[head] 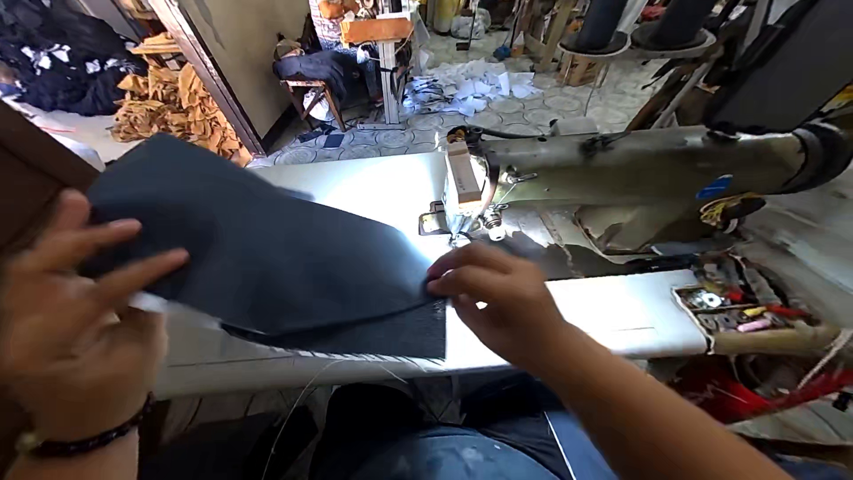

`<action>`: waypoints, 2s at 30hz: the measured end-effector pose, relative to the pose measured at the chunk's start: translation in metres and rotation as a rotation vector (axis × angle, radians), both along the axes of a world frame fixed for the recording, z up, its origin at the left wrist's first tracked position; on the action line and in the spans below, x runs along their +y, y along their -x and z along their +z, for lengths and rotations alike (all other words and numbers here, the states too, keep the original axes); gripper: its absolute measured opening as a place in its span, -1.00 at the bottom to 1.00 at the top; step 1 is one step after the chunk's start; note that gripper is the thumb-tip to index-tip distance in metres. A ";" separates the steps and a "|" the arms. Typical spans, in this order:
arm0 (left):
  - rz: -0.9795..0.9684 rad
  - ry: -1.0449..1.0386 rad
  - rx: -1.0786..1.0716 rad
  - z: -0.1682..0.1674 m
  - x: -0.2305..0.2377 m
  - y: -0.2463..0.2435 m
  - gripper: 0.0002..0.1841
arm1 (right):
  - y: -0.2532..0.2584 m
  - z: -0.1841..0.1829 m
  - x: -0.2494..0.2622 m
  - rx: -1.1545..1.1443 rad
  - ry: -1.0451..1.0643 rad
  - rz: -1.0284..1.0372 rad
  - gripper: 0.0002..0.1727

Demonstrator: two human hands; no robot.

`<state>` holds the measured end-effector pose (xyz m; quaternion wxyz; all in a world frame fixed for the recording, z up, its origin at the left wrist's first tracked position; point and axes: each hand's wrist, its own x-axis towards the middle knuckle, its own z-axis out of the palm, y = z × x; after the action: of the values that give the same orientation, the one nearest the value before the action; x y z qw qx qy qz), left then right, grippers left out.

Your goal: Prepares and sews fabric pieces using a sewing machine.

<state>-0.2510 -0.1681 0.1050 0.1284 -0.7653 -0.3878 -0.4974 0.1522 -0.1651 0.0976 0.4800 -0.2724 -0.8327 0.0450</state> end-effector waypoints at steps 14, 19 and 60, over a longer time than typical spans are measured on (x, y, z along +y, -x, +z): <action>0.074 0.704 0.637 -0.064 -0.022 -0.133 -0.67 | -0.029 -0.137 -0.023 -0.289 0.435 -0.306 -0.47; -0.262 0.743 0.521 -0.110 0.027 -0.201 -0.58 | -0.035 -0.146 -0.030 -0.234 0.334 -0.333 -0.62; -0.313 0.612 0.505 -0.109 0.044 -0.221 -0.72 | -0.033 -0.144 -0.024 -0.295 0.316 -0.370 -0.64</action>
<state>-0.0303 -0.1244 -0.0043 -0.0909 -0.9155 -0.3532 -0.1696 0.1856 -0.1890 -0.0463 0.3052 -0.4947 -0.8124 0.0456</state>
